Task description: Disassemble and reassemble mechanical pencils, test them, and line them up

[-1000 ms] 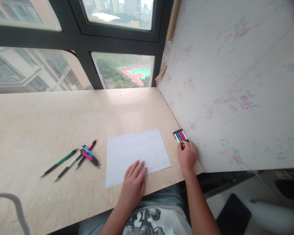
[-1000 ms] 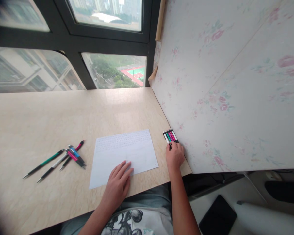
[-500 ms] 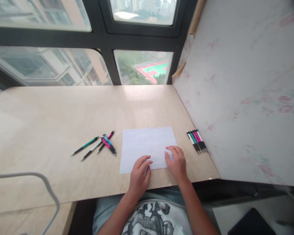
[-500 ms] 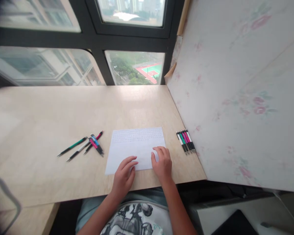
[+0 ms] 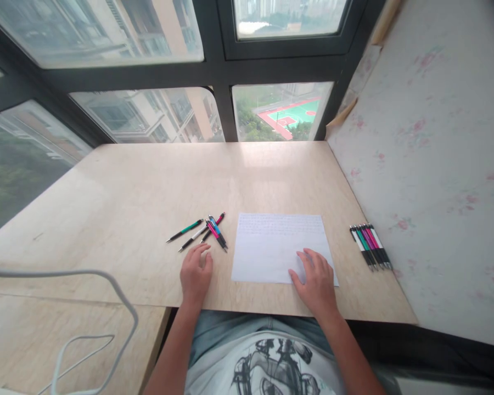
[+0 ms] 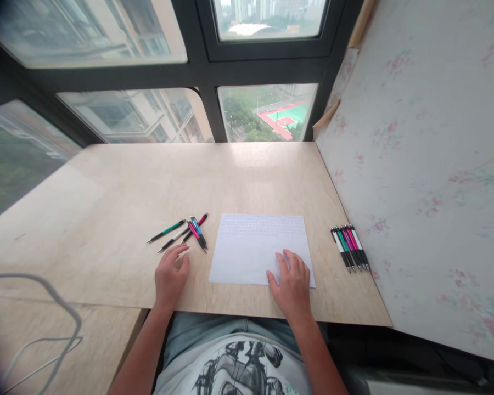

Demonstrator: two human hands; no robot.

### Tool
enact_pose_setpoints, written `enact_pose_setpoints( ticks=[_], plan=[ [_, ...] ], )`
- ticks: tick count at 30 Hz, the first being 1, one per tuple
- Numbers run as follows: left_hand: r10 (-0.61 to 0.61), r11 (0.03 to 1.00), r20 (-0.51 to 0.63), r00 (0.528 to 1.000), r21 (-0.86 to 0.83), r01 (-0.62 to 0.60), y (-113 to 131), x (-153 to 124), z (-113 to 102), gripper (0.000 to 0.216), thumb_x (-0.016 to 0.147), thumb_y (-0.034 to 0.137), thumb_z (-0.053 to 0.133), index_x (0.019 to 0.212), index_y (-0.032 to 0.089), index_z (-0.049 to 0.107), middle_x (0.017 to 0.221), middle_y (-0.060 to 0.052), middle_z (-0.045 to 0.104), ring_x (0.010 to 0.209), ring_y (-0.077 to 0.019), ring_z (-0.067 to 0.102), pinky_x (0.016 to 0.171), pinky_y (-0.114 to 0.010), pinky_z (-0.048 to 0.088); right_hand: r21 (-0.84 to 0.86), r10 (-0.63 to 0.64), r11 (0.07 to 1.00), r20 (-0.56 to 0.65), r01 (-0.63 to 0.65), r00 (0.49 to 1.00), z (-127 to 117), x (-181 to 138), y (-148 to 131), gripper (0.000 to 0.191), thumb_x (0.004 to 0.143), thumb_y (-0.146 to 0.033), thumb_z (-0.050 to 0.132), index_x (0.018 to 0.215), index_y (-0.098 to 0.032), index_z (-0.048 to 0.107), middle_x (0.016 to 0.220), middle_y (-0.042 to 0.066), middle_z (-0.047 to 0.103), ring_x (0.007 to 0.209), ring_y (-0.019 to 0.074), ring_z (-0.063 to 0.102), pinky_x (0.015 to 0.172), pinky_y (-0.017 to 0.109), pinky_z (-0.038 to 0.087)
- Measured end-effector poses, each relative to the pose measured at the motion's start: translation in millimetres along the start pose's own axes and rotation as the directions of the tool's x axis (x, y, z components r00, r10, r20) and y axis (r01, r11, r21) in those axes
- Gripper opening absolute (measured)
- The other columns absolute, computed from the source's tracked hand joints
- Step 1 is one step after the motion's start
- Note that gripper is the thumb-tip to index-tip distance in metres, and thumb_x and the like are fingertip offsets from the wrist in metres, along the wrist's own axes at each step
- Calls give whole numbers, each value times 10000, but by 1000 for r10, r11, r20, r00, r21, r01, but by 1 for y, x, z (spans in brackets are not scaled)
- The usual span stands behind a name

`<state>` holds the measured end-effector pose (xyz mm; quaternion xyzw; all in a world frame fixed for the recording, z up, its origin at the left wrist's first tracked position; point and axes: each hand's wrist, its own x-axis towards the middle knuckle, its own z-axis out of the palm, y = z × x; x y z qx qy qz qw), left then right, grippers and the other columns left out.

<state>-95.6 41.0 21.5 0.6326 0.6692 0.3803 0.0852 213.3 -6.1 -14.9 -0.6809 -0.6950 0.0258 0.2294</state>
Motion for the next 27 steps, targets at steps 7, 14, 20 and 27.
enact_pose_setpoints(
  ticks=[7, 14, 20, 27],
  plan=[
    [-53, 997, 95, 994, 56, 48, -4, 0, 1, 154, 837, 259, 528, 944, 209, 627, 940, -66, 667, 712, -194, 618, 689, -314, 474, -32, 13, 999, 15, -12, 1000, 6, 6, 3, 371, 877, -372, 553, 1201, -193, 565, 1269, 149, 535, 1179, 306, 439, 963, 462, 356],
    [-236, 932, 72, 969, 299, 205, 18, 35, 14, 114, 837, 316, 546, 884, 215, 525, 757, -45, 630, 679, -226, 609, 595, -292, 376, 4, -16, 1000, -35, 16, 999, 14, 21, 4, 351, 887, -359, 547, 1184, -173, 570, 1249, 154, 545, 1182, 294, 444, 978, 452, 358],
    [-384, 825, 180, 906, 507, 249, 25, 56, 25, 201, 857, 345, 505, 995, 199, 496, 832, -114, 694, 776, -300, 664, 633, -339, 430, 19, -64, 998, -95, 66, 993, 21, 21, 9, 349, 898, -362, 523, 1179, -160, 569, 1221, 161, 561, 1153, 298, 472, 963, 466, 381],
    [-344, 813, 179, 922, 547, 197, 25, 59, 30, 170, 858, 297, 470, 996, 199, 484, 791, -114, 685, 738, -304, 666, 590, -330, 414, 10, -66, 998, -103, 67, 992, 21, 22, 7, 325, 899, -341, 515, 1163, -163, 583, 1232, 165, 563, 1153, 304, 482, 960, 478, 392]
  ],
)
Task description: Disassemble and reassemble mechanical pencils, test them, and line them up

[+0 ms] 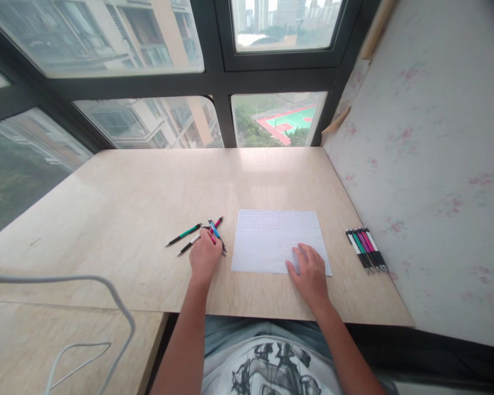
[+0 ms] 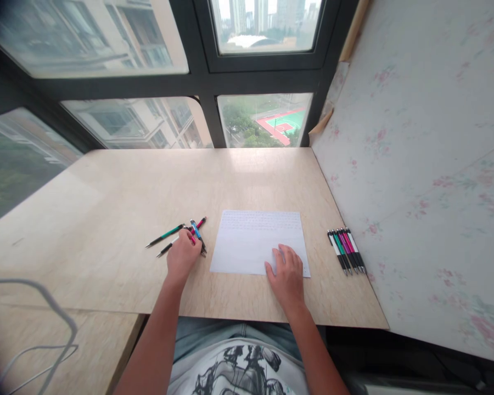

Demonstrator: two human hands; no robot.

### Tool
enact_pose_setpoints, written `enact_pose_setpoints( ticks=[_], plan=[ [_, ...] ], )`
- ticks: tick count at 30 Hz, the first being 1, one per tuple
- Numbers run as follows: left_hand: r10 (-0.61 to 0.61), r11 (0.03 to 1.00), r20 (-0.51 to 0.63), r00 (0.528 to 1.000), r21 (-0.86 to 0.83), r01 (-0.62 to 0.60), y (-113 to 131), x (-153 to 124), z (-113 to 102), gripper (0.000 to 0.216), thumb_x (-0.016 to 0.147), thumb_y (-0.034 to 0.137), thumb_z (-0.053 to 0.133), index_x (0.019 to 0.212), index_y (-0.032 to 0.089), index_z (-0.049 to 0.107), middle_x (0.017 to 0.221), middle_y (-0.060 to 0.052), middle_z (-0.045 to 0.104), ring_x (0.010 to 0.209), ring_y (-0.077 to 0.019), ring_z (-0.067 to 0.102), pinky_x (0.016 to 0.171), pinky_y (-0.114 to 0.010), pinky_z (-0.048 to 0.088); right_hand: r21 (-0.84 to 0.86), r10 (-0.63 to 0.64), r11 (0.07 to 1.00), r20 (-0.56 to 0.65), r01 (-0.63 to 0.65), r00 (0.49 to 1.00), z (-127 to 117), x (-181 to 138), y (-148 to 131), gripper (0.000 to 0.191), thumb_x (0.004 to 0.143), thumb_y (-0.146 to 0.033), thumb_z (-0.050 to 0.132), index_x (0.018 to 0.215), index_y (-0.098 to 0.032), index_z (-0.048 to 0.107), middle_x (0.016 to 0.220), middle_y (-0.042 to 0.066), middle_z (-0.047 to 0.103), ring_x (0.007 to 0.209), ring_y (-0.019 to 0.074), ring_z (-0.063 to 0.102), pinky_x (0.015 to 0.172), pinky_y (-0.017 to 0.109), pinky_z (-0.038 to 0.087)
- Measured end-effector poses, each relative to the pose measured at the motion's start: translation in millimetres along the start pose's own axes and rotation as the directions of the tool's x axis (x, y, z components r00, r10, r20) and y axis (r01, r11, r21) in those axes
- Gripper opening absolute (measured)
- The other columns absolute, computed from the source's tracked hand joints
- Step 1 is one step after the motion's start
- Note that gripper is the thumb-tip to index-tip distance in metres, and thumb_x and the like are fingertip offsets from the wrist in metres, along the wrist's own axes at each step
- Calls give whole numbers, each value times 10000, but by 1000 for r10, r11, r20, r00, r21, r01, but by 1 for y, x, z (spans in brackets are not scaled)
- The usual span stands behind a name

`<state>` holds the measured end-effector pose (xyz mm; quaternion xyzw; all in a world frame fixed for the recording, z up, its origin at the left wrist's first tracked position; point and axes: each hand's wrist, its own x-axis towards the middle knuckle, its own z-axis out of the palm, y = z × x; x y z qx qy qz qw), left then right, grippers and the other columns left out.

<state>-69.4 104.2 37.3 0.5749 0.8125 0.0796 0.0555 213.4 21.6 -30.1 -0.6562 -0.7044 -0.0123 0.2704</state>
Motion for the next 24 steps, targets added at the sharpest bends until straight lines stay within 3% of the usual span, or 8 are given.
enact_pose_setpoints(
  ticks=[4, 9, 11, 13, 15, 17, 20, 24],
  plan=[
    [1, 995, -60, 998, -101, -7, -8, -1, -1, 111, 837, 286, 496, 922, 218, 478, 704, -58, 643, 660, -266, 637, 563, -304, 378, 3, 1, 1000, -2, -1, 1000, -2, 0, -1, 320, 896, -330, 518, 1160, -162, 587, 1232, 165, 566, 1158, 303, 482, 966, 480, 392],
    [18, 864, -133, 991, -496, -82, -17, -17, -5, 159, 791, 310, 587, 825, 229, 455, 636, 27, 561, 574, -171, 562, 565, -261, 375, 8, 6, 1000, -5, -6, 1000, -3, 4, -2, 299, 889, -333, 528, 1125, -167, 605, 1216, 164, 574, 1143, 303, 491, 953, 480, 401],
    [58, 726, -83, 995, -681, -99, -14, -29, -5, 208, 782, 349, 620, 810, 226, 454, 613, 47, 522, 538, -142, 517, 542, -243, 368, 4, 13, 1000, 4, -13, 1000, -2, 7, -3, 299, 883, -329, 536, 1121, -163, 607, 1209, 167, 575, 1139, 306, 491, 947, 480, 405],
    [110, 493, 28, 993, -869, -30, -6, -43, -2, 241, 783, 368, 637, 816, 223, 448, 599, 58, 510, 515, -115, 485, 518, -221, 354, 5, 19, 1000, 9, -19, 1000, 0, 12, -4, 300, 879, -322, 542, 1122, -159, 607, 1203, 169, 575, 1139, 307, 490, 945, 481, 407],
    [146, 268, 130, 981, -960, 88, 4, -58, 3, 274, 782, 373, 661, 838, 223, 439, 594, 65, 518, 492, -92, 456, 491, -198, 327, 17, 24, 1000, -8, -24, 1000, 2, 15, -6, 299, 880, -314, 537, 1127, -159, 606, 1202, 170, 574, 1153, 311, 479, 949, 485, 405],
    [167, 108, 195, 966, -978, 178, 14, -73, 9, 286, 787, 366, 676, 863, 222, 442, 602, 67, 527, 481, -76, 438, 480, -184, 312, 37, 33, 999, -44, -31, 998, 3, 15, -8, 301, 886, -301, 521, 1140, -161, 600, 1204, 167, 573, 1172, 309, 466, 959, 490, 398],
    [204, -47, 249, 947, -963, 264, 28, -89, 15, 317, 771, 347, 710, 882, 215, 444, 647, 33, 598, 505, -75, 461, 485, -182, 322, 52, 49, 998, -66, -46, 997, 3, 13, -14, 316, 889, -282, 506, 1167, -154, 586, 1200, 163, 575, 1171, 301, 466, 967, 485, 395],
    [224, -142, 299, 928, -932, 334, 40, -101, 16, 357, 768, 326, 726, 974, 214, 457, 728, -18, 680, 515, -72, 467, 501, -190, 337, 9, 59, 998, 5, -59, 998, 0, 10, -21, 307, 881, -276, 526, 1152, -153, 600, 1204, 162, 576, 1144, 301, 482, 967, 484, 388]
  ],
)
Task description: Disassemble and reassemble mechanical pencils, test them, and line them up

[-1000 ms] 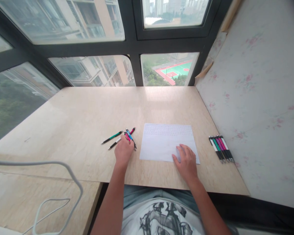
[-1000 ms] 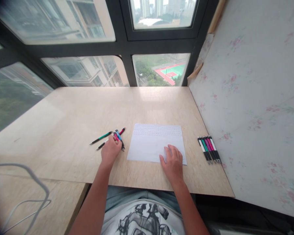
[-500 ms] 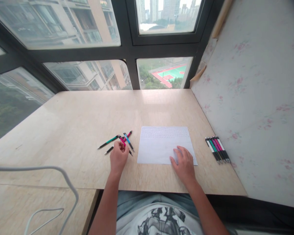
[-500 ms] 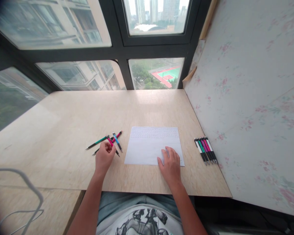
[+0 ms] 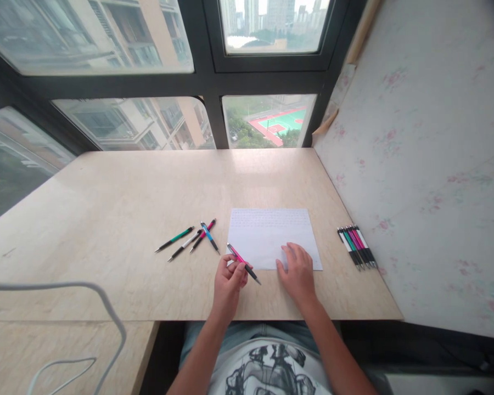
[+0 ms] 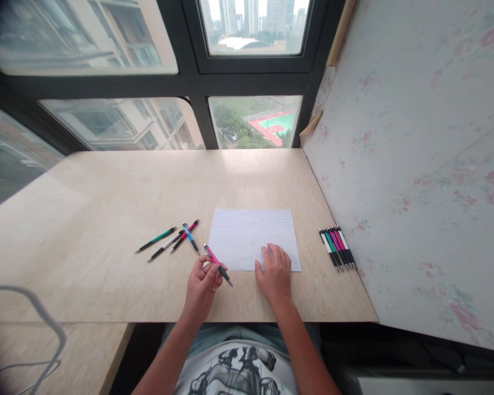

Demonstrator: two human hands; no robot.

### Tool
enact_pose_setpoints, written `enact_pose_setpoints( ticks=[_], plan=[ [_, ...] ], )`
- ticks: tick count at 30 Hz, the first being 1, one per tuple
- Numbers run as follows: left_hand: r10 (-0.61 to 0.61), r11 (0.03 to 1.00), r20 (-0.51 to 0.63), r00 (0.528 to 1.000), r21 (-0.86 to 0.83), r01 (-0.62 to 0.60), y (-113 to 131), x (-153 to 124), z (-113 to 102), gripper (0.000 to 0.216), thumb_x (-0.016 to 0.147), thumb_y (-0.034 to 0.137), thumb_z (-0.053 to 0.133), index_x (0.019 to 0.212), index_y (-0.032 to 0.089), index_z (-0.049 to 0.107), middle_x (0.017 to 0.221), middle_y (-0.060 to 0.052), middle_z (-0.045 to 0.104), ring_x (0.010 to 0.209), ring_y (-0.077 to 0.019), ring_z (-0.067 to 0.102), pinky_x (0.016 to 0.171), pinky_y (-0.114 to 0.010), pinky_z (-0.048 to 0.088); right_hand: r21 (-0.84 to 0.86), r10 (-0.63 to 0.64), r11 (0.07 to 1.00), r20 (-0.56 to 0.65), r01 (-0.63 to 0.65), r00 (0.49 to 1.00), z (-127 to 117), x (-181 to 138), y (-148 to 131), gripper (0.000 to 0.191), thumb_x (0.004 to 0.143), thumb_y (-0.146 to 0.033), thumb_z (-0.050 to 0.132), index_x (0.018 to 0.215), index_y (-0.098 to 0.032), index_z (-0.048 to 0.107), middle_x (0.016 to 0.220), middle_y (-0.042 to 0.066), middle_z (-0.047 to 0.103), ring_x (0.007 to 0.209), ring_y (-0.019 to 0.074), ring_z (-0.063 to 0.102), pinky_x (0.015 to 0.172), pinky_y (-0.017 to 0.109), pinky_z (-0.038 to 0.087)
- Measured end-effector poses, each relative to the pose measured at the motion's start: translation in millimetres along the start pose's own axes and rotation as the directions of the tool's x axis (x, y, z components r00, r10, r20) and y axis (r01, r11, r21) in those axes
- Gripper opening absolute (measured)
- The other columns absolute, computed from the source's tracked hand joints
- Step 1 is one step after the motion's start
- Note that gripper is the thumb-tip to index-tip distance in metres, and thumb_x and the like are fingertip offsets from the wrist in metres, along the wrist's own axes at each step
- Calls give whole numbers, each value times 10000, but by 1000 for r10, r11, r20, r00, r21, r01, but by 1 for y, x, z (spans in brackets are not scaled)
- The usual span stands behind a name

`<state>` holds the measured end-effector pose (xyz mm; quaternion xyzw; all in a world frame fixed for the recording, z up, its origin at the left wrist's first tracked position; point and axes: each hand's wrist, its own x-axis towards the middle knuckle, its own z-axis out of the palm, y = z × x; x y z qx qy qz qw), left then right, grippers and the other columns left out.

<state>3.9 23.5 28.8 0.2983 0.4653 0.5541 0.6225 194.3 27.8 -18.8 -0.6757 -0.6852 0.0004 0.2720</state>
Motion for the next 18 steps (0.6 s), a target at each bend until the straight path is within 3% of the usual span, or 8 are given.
enact_pose_setpoints(
  ticks=[6, 10, 14, 18],
  plan=[
    [-26, 999, -4, 1000, -40, 26, -5, -5, 8, 548, 752, 323, 746, 1219, 180, 496, 776, -58, 706, 531, -76, 483, 520, -205, 355, -23, 3, 1000, 45, -2, 999, 3, 11, -1, 283, 871, -276, 550, 1118, -158, 623, 1224, 164, 569, 1154, 306, 477, 977, 484, 379],
    [-55, 998, -4, 998, -43, 54, -15, -4, 6, 517, 728, 337, 763, 1161, 162, 541, 790, -77, 714, 535, -81, 496, 520, -213, 360, 21, -13, 1000, 23, 12, 1000, 5, 15, 1, 274, 872, -272, 548, 1105, -153, 627, 1203, 168, 582, 1154, 305, 486, 979, 489, 383],
    [-60, 997, 2, 998, -43, 60, -21, -1, 3, 436, 731, 323, 759, 1081, 169, 549, 804, -75, 714, 549, -87, 505, 530, -216, 371, 197, -1, 980, -69, 15, 998, -2, 8, -3, 243, 921, -275, 483, 1076, -164, 633, 1115, 137, 631, 1082, 267, 542, 953, 456, 424],
    [-39, 999, 26, 999, -33, 40, -22, 1, 3, 350, 738, 314, 747, 989, 181, 543, 803, -58, 705, 569, -96, 524, 543, -219, 382, 362, -15, 932, -33, 26, 999, -9, 0, -10, 264, 955, -265, 419, 1092, -181, 629, 1052, 112, 660, 1003, 229, 593, 895, 392, 480]
  ],
)
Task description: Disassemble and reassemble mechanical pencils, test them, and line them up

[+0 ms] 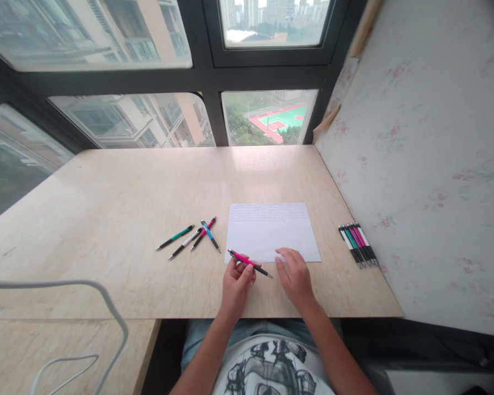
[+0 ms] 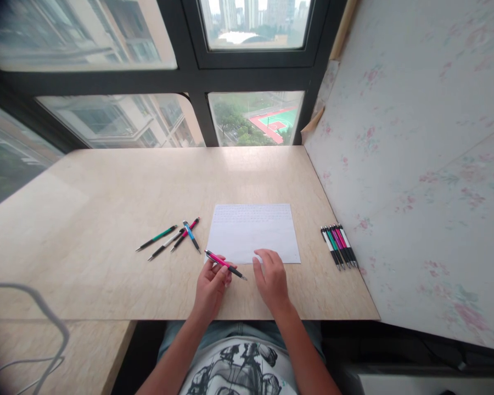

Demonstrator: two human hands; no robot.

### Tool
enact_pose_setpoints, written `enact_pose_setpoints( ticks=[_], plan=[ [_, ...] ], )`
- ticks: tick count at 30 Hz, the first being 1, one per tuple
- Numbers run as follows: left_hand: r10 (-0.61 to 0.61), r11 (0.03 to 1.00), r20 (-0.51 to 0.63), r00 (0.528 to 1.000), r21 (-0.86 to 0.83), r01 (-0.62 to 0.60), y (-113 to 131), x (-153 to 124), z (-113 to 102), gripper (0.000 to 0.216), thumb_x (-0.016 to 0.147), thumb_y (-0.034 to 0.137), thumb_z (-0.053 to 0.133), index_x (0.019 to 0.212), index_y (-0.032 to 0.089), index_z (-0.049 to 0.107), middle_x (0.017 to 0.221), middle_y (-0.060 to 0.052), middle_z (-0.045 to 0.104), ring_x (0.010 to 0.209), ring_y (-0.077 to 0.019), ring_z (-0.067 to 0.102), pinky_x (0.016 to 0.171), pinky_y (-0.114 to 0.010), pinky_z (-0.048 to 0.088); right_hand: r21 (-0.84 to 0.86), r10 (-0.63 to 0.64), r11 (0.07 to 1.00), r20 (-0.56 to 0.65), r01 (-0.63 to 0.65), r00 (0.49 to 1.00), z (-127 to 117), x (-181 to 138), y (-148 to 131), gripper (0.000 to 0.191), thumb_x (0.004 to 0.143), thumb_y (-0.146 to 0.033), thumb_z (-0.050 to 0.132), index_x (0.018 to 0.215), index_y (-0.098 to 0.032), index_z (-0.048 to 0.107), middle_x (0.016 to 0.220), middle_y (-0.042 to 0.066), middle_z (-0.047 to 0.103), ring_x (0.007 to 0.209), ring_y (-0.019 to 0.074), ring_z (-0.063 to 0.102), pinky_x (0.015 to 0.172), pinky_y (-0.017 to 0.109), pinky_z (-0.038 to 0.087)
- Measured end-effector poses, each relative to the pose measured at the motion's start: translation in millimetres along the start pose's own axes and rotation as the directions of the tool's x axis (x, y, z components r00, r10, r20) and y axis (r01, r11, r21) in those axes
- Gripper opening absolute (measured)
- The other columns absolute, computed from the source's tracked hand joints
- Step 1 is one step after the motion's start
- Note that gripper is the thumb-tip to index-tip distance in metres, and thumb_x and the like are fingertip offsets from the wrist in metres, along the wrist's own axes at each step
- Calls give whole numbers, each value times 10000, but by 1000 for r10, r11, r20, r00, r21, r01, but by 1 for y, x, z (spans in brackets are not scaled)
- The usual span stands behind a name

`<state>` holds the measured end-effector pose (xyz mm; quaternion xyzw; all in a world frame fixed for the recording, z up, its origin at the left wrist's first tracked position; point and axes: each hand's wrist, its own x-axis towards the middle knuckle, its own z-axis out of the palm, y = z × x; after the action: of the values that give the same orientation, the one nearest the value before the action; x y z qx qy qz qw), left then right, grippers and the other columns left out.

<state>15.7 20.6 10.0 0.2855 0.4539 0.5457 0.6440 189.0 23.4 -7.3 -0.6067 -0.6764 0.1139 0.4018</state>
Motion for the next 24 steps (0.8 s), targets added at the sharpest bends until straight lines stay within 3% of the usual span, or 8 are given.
enact_pose_setpoints(
  ticks=[6, 9, 13, 16, 21, 24],
  plan=[
    [18, 999, -21, 1000, 27, -17, 1, -1, 3, 330, 732, 309, 746, 958, 184, 540, 790, -46, 700, 572, -96, 530, 550, -221, 390, -260, 0, 965, 100, 26, 995, 2, 2, -1, 284, 883, -193, 489, 1117, -191, 650, 1251, 134, 599, 1193, 295, 490, 978, 487, 408],
    [25, 999, -29, 999, 28, -24, 1, -2, 4, 332, 740, 309, 738, 970, 183, 535, 802, -49, 702, 563, -93, 526, 552, -224, 394, -276, 19, 961, 155, 25, 988, -1, -2, 0, 278, 851, -158, 515, 1079, -204, 667, 1252, 117, 602, 1190, 295, 485, 979, 484, 401],
    [24, 999, -14, 1000, 36, -24, 1, -2, 4, 334, 746, 313, 734, 973, 181, 527, 829, -60, 704, 560, -91, 514, 549, -225, 389, -133, 53, 991, 139, -34, 989, -12, -6, -2, 254, 870, -167, 482, 1021, -196, 683, 1161, 109, 648, 1121, 273, 540, 966, 443, 417],
    [32, 998, -2, 999, 51, -31, 1, -2, 5, 326, 751, 315, 733, 961, 179, 525, 823, -56, 700, 563, -91, 509, 555, -227, 390, 104, 157, 980, 130, -171, 979, -21, -6, -11, 283, 940, -247, 413, 1032, -181, 672, 1015, 97, 692, 964, 226, 620, 862, 354, 477],
    [49, 992, 18, 999, 117, -51, 2, -6, 7, 287, 762, 328, 725, 909, 188, 523, 816, -46, 694, 588, -106, 525, 590, -241, 415, 362, 153, 879, 403, -311, 902, -28, -8, -30, 377, 966, -361, 410, 752, -185, 665, 688, 19, 674, 654, 162, 620, 627, 255, 451],
    [61, 991, 52, 997, 119, -66, 4, -8, 7, 257, 773, 322, 717, 903, 190, 540, 806, -38, 684, 607, -112, 530, 620, -253, 428, 397, 172, 846, 427, -355, 888, -25, -12, -33, 417, 956, -391, 429, 657, -178, 625, 570, -9, 596, 552, 137, 550, 572, 242, 408]
  ],
)
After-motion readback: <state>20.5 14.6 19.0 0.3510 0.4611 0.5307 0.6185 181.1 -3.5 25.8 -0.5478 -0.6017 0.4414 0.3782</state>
